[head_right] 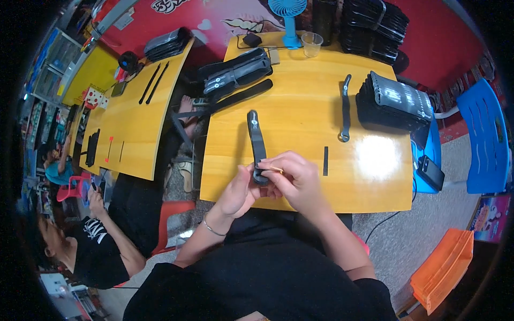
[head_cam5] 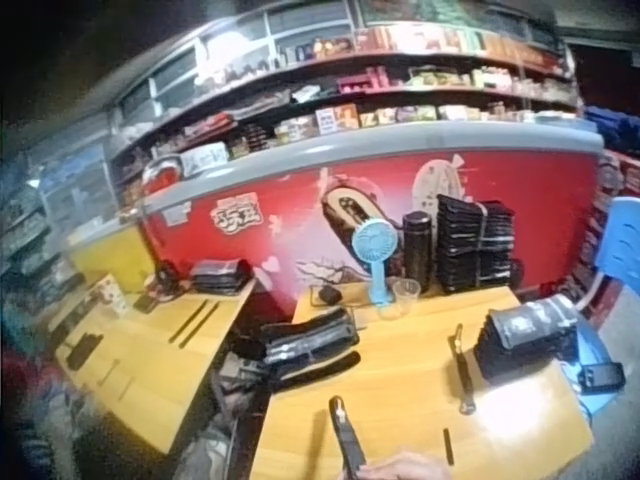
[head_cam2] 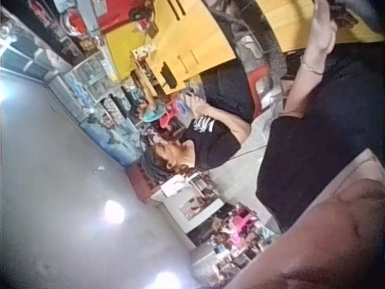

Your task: Sort and package black textile straps into plastic bags and boxes.

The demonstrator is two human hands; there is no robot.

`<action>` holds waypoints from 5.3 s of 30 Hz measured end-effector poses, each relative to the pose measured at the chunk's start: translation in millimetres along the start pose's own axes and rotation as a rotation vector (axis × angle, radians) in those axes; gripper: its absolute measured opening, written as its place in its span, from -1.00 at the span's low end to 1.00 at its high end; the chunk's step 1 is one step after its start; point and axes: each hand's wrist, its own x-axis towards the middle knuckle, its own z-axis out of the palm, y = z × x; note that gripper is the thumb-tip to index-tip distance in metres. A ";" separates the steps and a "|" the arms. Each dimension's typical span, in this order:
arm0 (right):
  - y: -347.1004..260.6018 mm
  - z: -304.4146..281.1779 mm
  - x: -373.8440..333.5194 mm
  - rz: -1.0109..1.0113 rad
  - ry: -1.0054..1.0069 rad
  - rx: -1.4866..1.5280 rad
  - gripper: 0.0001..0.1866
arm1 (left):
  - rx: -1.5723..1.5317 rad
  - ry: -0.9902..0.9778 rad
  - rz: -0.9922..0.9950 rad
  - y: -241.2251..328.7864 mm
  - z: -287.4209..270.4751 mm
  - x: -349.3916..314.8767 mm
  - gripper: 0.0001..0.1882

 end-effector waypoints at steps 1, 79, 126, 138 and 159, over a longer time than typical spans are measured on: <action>-0.6 1.0 -0.7 -0.001 -0.003 -0.001 -0.83 | -0.053 0.039 0.005 -0.9 1.3 0.9 -0.64; -4.9 -31.3 -1.0 -0.085 0.060 -0.664 -0.60 | -0.194 0.149 0.305 0.6 -1.4 26.7 -0.67; -6.0 0.7 -11.4 0.158 0.165 -0.087 -0.62 | 0.335 0.343 0.711 -17.7 17.4 35.4 -0.65; -1.7 16.5 -10.5 0.353 0.264 0.455 -0.65 | 0.473 0.352 0.735 -13.3 14.4 32.7 -0.65; -15.5 7.4 -0.2 0.144 0.139 0.030 -0.72 | 0.613 0.361 0.806 -9.5 15.8 26.4 -0.68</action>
